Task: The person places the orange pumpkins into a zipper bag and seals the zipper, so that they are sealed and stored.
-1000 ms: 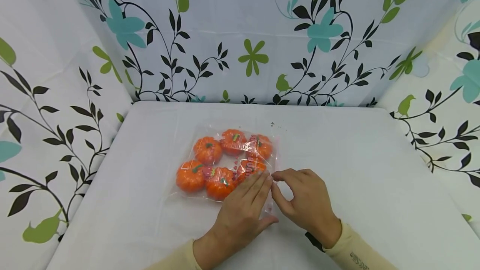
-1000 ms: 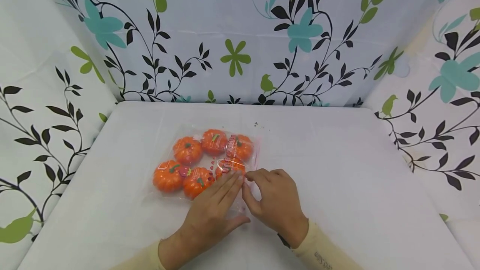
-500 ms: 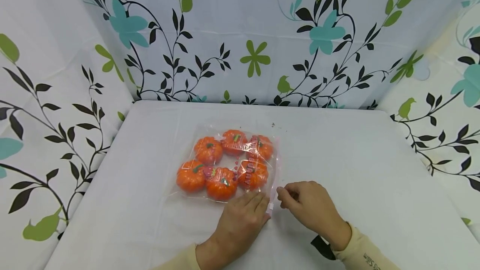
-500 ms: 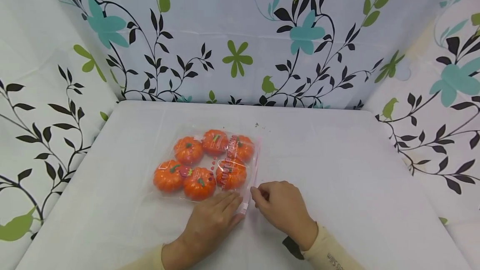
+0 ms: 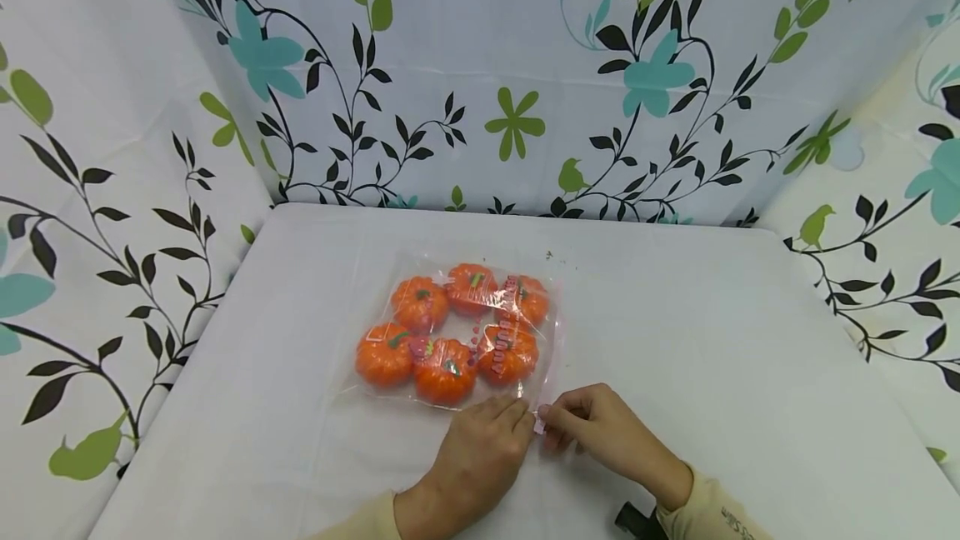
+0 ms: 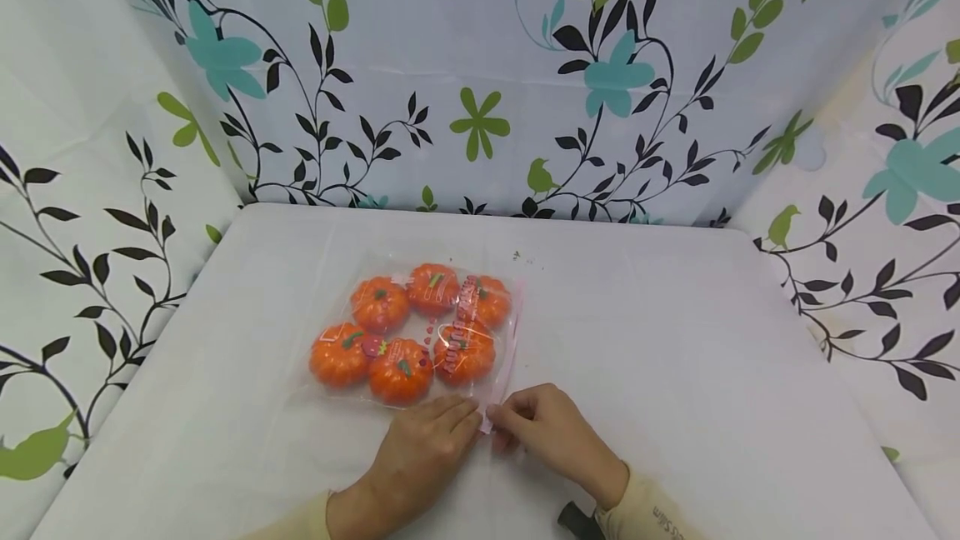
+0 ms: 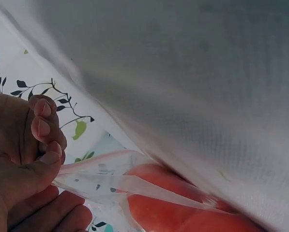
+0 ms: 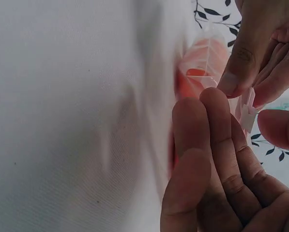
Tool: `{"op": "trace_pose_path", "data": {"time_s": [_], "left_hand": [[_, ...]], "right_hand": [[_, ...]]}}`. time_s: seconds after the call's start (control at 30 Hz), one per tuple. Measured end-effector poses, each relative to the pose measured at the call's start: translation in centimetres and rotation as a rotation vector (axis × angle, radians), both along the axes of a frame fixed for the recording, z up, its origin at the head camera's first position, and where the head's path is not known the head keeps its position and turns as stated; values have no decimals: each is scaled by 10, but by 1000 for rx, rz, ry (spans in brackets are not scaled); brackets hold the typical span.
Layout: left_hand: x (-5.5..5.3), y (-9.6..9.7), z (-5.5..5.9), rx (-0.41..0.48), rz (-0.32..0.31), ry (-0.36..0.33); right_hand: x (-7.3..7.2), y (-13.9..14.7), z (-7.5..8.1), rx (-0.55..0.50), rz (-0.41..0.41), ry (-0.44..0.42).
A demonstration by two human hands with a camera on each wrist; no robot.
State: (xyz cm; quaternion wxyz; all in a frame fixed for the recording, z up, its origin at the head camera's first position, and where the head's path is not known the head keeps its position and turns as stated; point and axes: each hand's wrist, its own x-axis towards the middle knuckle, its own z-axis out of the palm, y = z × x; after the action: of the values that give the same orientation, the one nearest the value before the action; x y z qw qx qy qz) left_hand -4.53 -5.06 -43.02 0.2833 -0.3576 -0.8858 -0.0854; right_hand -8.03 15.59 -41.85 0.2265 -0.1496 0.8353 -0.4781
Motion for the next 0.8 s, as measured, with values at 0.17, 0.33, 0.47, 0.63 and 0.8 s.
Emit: {"op": "trace_pose_path", "data": {"time_s": [0.17, 0.33, 0.47, 0.63, 0.8], "left_hand": [[1, 0, 2, -31, -8, -15], [0, 2, 3, -61, -21, 15], [0, 3, 2, -106, -21, 53], [0, 4, 2, -173, -32, 99], [-3, 3, 0, -183, -71, 173]], "right_hand": [[-1, 1, -5, -40, 24, -50], [-2, 1, -5, -90, 15, -131], [-2, 1, -4, -126, 17, -168], [-2, 1, -4, -144, 26, -190], [-1, 0, -6, -142, 26, -182]]}}
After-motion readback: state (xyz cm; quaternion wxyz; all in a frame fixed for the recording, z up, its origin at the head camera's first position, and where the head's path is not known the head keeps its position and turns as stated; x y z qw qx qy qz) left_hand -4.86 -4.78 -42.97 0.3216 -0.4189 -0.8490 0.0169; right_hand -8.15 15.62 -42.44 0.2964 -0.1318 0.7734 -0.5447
